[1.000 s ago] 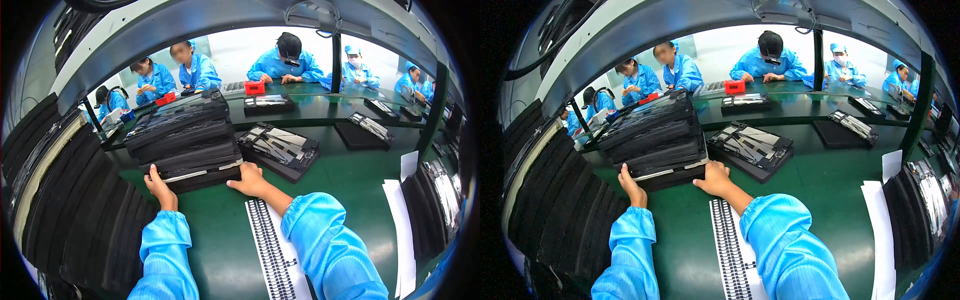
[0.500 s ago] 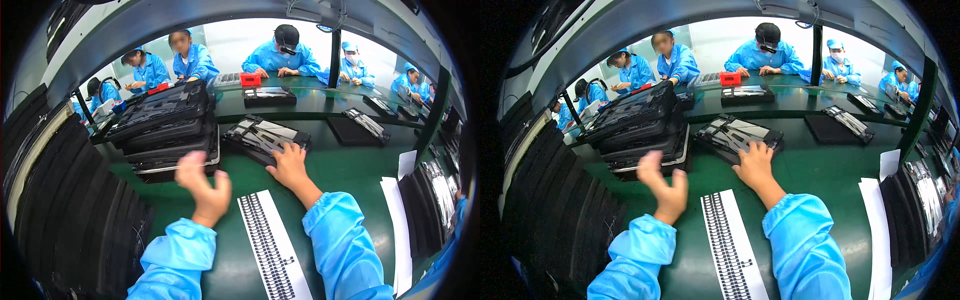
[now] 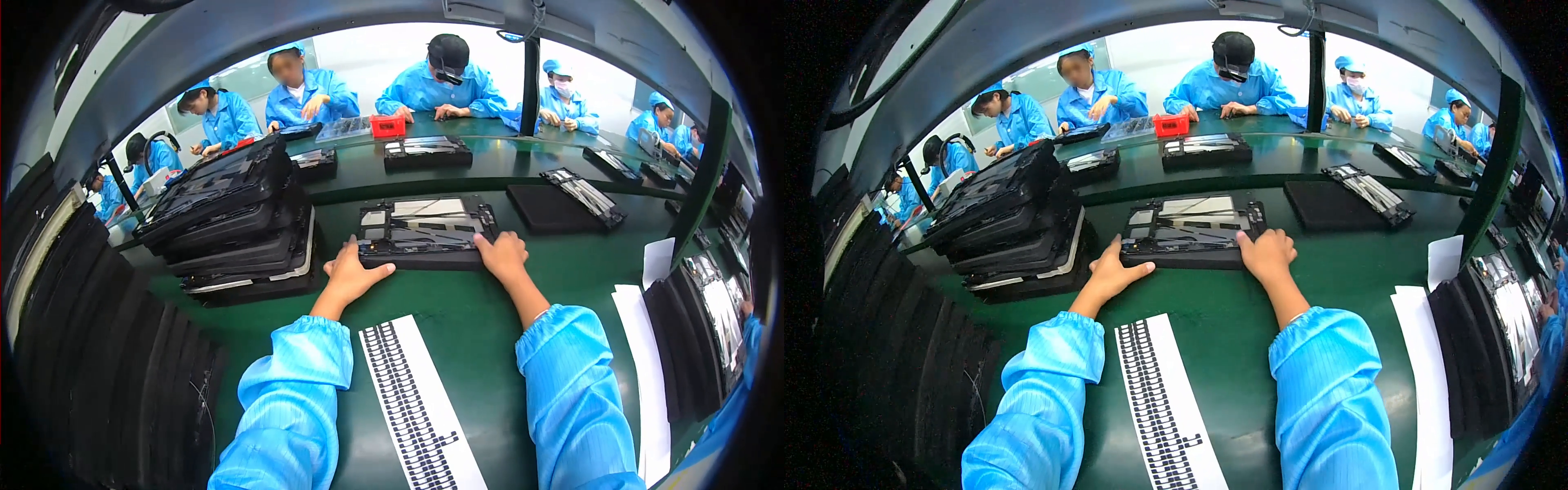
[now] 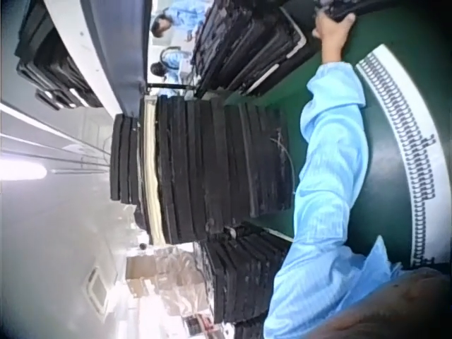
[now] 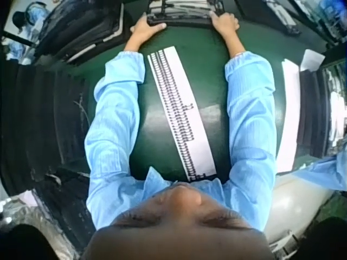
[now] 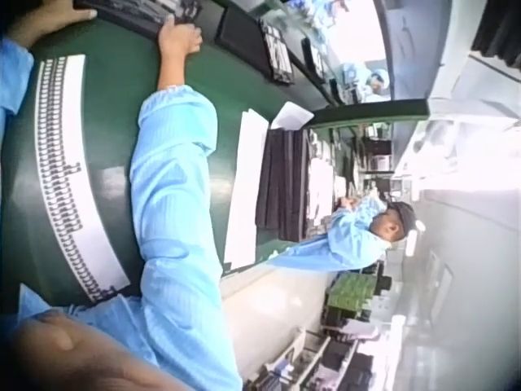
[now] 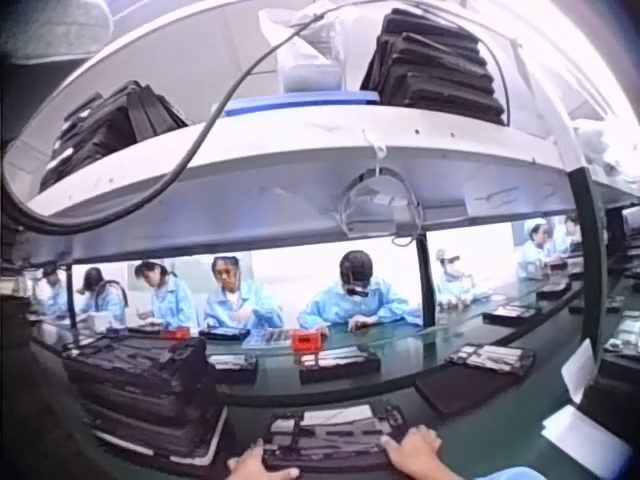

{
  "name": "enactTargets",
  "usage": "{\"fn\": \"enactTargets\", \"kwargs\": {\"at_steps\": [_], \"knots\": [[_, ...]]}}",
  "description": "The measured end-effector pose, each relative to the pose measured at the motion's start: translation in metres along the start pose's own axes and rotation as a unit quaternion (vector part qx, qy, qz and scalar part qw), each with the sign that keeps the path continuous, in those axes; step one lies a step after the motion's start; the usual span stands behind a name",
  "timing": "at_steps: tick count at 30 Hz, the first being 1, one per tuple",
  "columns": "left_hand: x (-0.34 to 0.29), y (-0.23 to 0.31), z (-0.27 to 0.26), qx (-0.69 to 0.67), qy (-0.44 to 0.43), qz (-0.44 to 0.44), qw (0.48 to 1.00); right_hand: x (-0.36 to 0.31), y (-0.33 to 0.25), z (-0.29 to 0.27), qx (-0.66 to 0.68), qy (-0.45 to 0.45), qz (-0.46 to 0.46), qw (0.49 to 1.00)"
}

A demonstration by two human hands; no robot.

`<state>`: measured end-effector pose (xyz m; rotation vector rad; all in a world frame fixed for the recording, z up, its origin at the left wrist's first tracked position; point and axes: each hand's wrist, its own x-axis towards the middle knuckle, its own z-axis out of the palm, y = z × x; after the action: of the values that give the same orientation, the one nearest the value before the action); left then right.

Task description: The person assembles electronic devices by taking a device chassis, peeling adhesive strips from a backing sheet, applying them onto internal cables on the chassis by hand, and stacking the chassis.

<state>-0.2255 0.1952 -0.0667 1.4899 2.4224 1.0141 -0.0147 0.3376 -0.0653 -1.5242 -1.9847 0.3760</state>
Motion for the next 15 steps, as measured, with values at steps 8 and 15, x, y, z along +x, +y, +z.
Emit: {"fn": "enactTargets", "kwargs": {"at_steps": [8,15], "knots": [[-0.055,0.016,-0.032,-0.377,0.189,0.127,0.898,-0.037,-0.031,-0.048,0.508,0.097,-0.055,0.854],[-0.145,0.082,-0.074,-0.323,0.167,0.201,0.910,-0.071,-0.019,-0.167,0.695,-0.098,0.040,0.711]]}}
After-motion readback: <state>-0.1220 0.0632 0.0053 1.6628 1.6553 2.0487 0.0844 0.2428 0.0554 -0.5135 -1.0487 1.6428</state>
